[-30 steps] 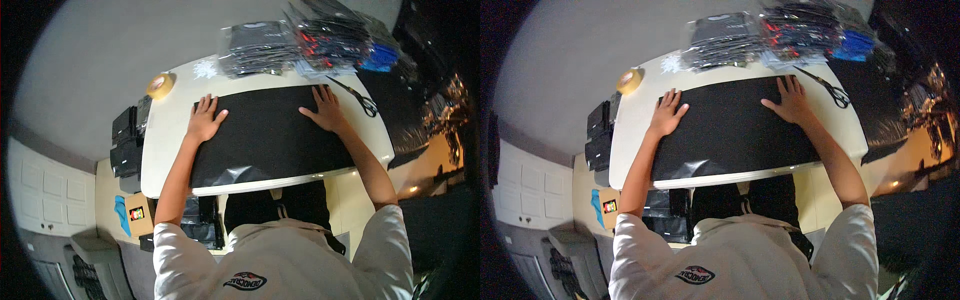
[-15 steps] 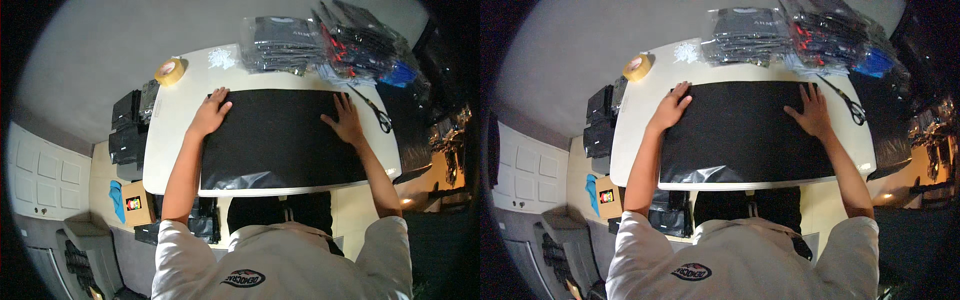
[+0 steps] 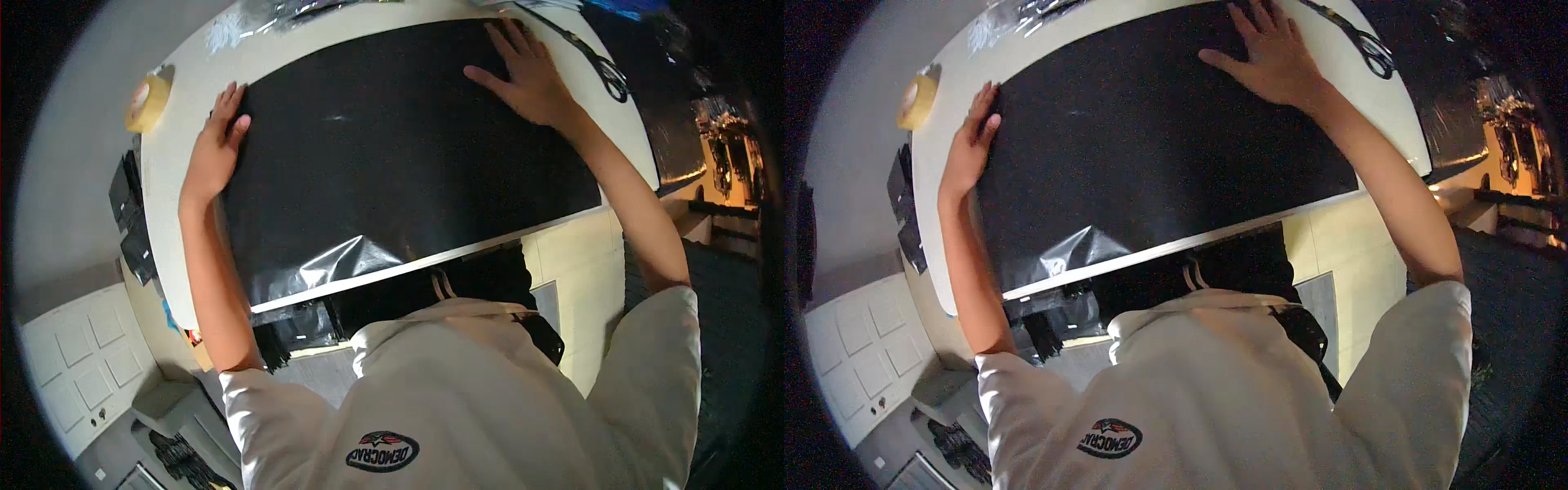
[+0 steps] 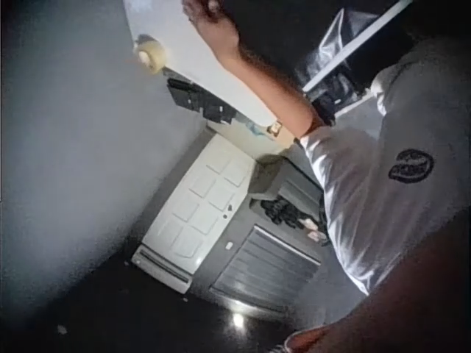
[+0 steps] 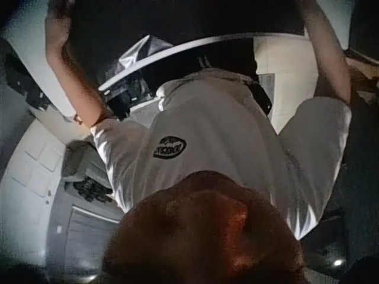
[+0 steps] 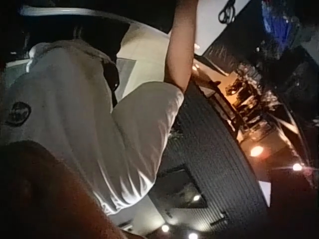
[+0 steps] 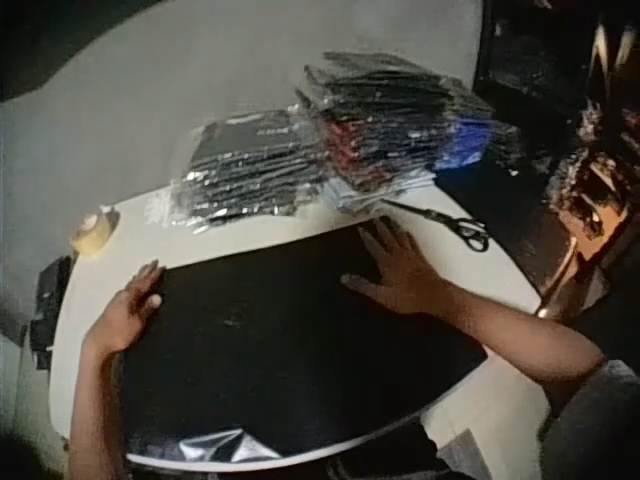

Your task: Packing t-shirts into black mailing bags and applying shipping labels.

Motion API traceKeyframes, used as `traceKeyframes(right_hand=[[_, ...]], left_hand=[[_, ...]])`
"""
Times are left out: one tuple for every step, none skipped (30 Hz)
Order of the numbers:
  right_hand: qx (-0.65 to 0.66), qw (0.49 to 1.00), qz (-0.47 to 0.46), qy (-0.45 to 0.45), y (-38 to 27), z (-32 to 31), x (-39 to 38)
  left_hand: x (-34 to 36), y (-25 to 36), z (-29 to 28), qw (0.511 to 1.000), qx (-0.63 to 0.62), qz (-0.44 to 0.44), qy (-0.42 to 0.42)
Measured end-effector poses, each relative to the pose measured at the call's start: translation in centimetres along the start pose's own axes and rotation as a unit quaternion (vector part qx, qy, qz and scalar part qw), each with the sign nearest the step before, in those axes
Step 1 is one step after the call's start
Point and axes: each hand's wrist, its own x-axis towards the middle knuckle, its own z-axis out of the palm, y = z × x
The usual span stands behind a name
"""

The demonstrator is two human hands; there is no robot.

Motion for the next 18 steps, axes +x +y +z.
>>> traceKeyframes(right_hand=[[0.01,1.0,0.004,-0.015,-0.1,-0.5,-0.7],[0.001,1.0,0.021,0.017,0.0,-1.2,-1.4],[-0.002,0.999,0.027,0.028,0.5,-2.4,-2.1],[0.047,0.997,0.044,0.045,1.1,-4.0,-3.1],[0.097,0.991,0.061,0.063,1.5,-5.6,-4.2],[0.111,0.985,0.132,-0.026,1.6,-8.5,-5.3],[0.132,0.965,0.198,-0.11,1.6,-11.0,-6.2],[0.133,0.965,0.2,-0.101,1.1,-11.6,-7.6],[0.144,0.958,0.235,-0.078,0.5,-11.6,-9.2],[0.156,0.949,0.269,-0.054,0.1,-11.4,-10.2],[0.16,0.947,0.274,-0.046,-0.3,-11.0,-10.7],[0.142,0.955,0.259,-0.014,-0.9,-10.9,-10.9],[0.131,0.962,0.238,0.017,-1.8,-10.6,-10.7],[0.161,0.954,0.249,0.036,-2.2,-11.5,-10.7],[0.161,0.953,0.253,0.046,-2.3,-11.8,-10.4],[0.162,0.95,0.263,0.035,-2.2,-11.4,-10.3],[0.164,0.948,0.272,0.024,-2.0,-10.8,-10.3],[0.185,0.946,0.264,0.025,-0.7,-8.7,-10.5]], left_hand=[[-0.2,0.3,0.0,1.0,0.002,0.01,0.002],[-0.4,0.7,0.0,1.0,-0.003,0.003,0.01],[-0.7,0.8,-0.2,1.0,-0.007,-0.004,0.02],[-0.9,1.3,0.0,0.997,-0.008,0.034,0.068],[-0.7,1.5,-0.4,0.996,-0.005,0.045,0.072],[-0.3,3.3,-0.2,0.998,-0.003,0.011,0.064],[0.3,5.2,-0.2,0.998,0.005,-0.025,0.059],[1.0,7.0,0.0,0.996,0.024,-0.02,0.079],[1.9,8.7,0.4,0.996,0.029,-0.014,0.082],[3.2,10.4,0.8,0.998,0.031,0.024,0.053],[4.6,12.3,1.4,0.997,0.033,0.062,0.022],[5.8,14.6,2.4,0.995,0.012,0.098,0.006],[6.3,16.5,3.5,0.992,0.0,0.126,-0.009],[6.9,18.7,5.2,0.986,0.003,0.164,-0.03],[7.2,20.5,6.8,0.979,0.013,0.2,-0.049],[7.2,21.6,8.8,0.975,0.047,0.214,-0.049],[6.8,22.6,10.4,0.969,0.081,0.227,-0.049],[6.6,23.8,11.3,0.968,0.107,0.212,-0.081]])
